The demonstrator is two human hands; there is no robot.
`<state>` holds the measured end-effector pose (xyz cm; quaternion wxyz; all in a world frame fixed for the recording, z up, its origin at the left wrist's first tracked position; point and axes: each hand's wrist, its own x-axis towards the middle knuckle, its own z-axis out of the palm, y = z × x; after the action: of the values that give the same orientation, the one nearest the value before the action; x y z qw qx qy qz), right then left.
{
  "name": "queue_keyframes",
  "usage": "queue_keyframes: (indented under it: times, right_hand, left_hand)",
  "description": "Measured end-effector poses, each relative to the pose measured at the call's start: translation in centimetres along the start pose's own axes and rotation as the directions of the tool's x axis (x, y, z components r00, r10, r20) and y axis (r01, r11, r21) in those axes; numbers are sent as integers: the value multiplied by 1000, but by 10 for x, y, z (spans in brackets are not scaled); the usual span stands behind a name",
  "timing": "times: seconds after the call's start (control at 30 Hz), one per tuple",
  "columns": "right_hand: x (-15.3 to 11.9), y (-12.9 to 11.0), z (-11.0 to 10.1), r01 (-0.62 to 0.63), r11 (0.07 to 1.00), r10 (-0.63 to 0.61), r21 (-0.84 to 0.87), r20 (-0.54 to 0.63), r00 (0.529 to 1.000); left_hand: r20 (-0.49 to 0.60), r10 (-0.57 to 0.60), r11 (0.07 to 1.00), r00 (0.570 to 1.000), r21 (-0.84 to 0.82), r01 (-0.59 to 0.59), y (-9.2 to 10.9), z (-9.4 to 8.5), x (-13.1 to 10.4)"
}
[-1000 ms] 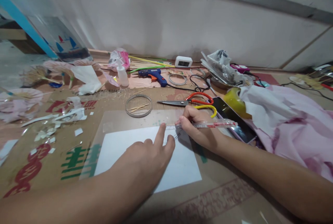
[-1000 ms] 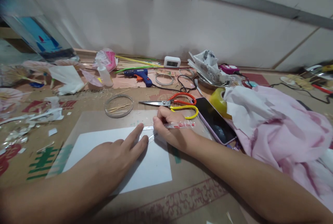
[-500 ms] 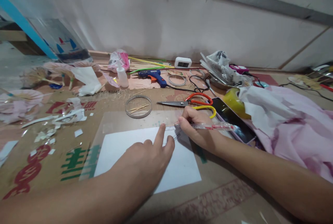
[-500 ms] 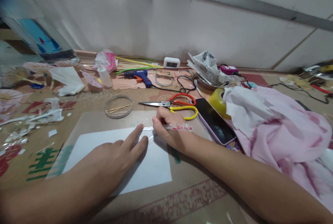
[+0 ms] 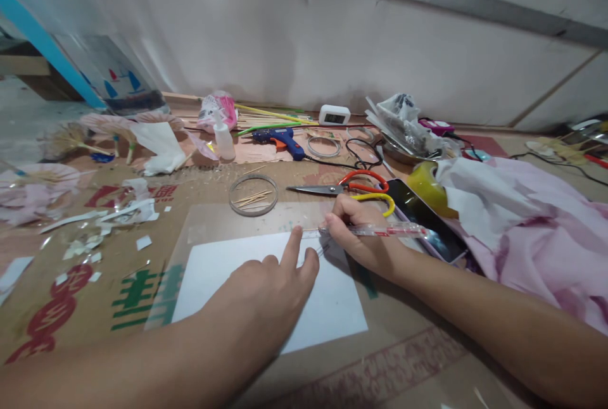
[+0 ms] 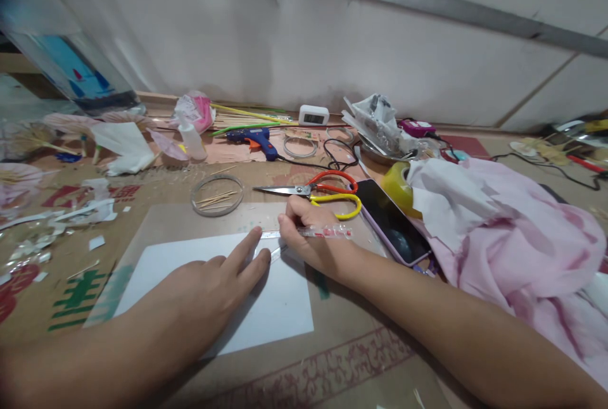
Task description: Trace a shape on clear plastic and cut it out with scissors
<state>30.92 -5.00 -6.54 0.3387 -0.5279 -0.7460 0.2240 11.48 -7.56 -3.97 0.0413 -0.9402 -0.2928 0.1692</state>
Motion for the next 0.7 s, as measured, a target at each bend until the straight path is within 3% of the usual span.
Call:
queue_keyframes:
  times: [0.7]
  right_hand:
    - [-1,1,-1,-5,1000,5,3,9,1000]
  left_hand:
    - [38,-4,997,999,-82,7,0,0,0]
